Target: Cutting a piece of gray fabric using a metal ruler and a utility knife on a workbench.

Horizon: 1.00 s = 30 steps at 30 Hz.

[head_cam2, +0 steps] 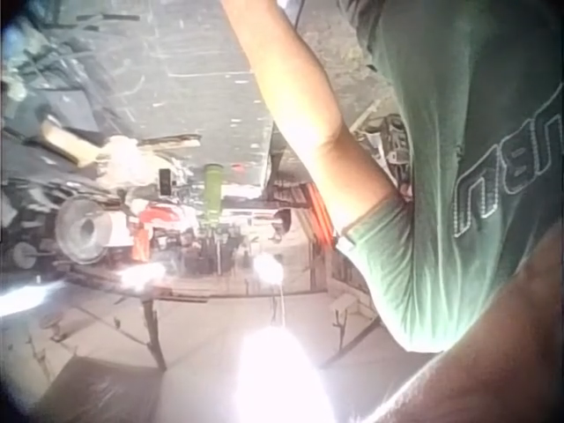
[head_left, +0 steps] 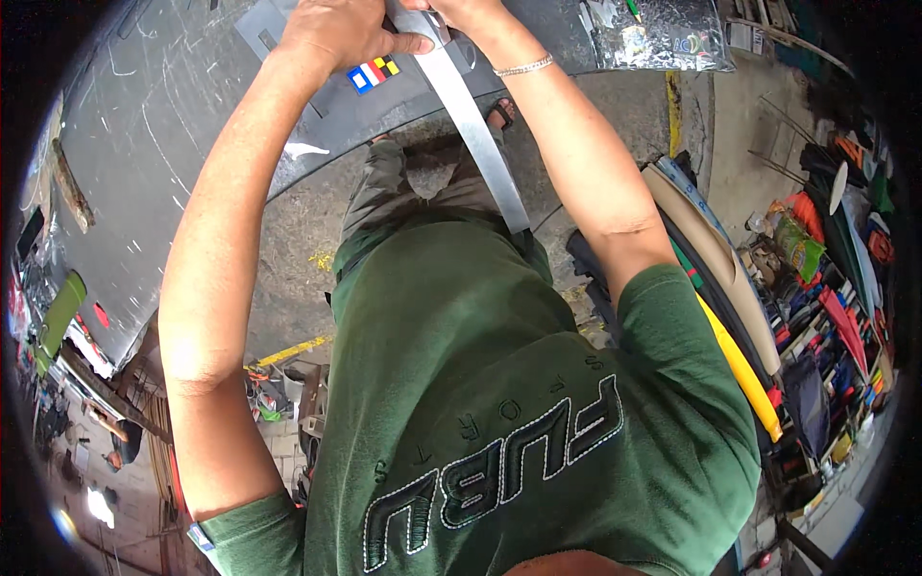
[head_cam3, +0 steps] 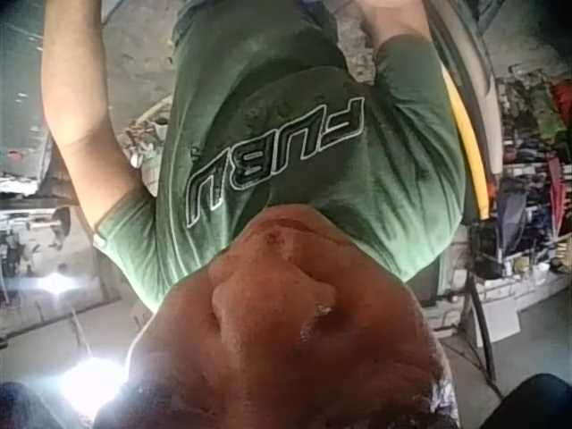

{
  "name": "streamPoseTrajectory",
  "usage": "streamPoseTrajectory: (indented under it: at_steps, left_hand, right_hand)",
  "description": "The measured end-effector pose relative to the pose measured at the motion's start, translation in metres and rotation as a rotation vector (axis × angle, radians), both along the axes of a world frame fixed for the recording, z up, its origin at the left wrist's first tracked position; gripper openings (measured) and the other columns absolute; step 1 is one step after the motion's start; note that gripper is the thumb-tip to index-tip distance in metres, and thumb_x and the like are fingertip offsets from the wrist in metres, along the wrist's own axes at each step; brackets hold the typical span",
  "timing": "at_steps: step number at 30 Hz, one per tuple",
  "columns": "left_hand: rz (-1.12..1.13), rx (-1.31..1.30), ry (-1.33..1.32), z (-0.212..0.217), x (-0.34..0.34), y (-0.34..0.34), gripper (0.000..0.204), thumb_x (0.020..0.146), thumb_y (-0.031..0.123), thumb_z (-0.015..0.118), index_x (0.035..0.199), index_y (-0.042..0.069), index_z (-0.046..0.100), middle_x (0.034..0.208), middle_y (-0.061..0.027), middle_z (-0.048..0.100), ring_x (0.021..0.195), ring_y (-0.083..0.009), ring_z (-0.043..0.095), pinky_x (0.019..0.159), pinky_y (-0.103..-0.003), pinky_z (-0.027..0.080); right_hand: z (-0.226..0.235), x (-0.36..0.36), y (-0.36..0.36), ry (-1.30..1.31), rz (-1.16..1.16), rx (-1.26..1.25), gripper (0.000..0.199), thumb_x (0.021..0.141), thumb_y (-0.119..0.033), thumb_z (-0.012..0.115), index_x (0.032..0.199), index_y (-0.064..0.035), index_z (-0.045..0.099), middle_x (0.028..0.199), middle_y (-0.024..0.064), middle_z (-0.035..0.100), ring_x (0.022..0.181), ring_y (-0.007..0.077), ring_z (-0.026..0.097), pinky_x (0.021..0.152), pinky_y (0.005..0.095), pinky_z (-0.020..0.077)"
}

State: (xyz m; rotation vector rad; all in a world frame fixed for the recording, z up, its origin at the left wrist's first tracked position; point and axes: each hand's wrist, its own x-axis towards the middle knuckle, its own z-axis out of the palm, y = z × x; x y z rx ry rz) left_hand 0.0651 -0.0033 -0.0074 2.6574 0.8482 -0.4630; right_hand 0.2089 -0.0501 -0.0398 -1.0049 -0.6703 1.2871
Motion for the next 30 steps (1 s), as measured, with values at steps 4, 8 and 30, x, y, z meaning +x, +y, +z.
streamPoseTrajectory:
  at_steps: [4, 8, 30]
  left_hand:
    - [-0.019, -0.050, -0.059, -0.005, 0.002, 0.003, 0.131, 0.072, 0.073, 0.076, 0.155, -0.014, 0.024, 0.162, -0.0363, 0.024, 0.154, -0.0455, 0.021, 0.127, -0.048, 0.022]
    - [0.013, -0.098, -0.094, -0.015, -0.015, 0.006, 0.131, 0.072, 0.072, 0.076, 0.156, -0.013, 0.023, 0.162, -0.0358, 0.024, 0.155, -0.0453, 0.021, 0.127, -0.048, 0.022]
    - [-0.033, -0.388, -0.397, -0.043, -0.026, 0.015, 0.130, 0.074, 0.070, 0.076, 0.157, -0.012, 0.020, 0.164, -0.0333, 0.021, 0.156, -0.0438, 0.018, 0.127, -0.048, 0.020]
  right_hand:
    - [-0.009, 0.002, 0.011, -0.214, -0.213, -0.181, 0.052, 0.111, -0.041, 0.038, 0.143, -0.0036, 0.055, 0.079, 0.0031, 0.056, 0.051, 0.0098, 0.046, 0.044, 0.0238, 0.0376]
    - [0.067, -0.018, 0.000, -0.488, -0.035, -0.546, 0.052, 0.110, -0.035, 0.038, 0.138, 0.0039, 0.055, 0.096, 0.0146, 0.064, 0.071, 0.0186, 0.059, 0.062, 0.0306, 0.0509]
    - [0.011, -0.001, -0.001, -1.407, -0.002, 0.101, 0.035, 0.095, 0.000, 0.057, 0.127, 0.0108, 0.048, 0.121, 0.0356, 0.060, 0.093, 0.0510, 0.063, 0.082, 0.0516, 0.0552]
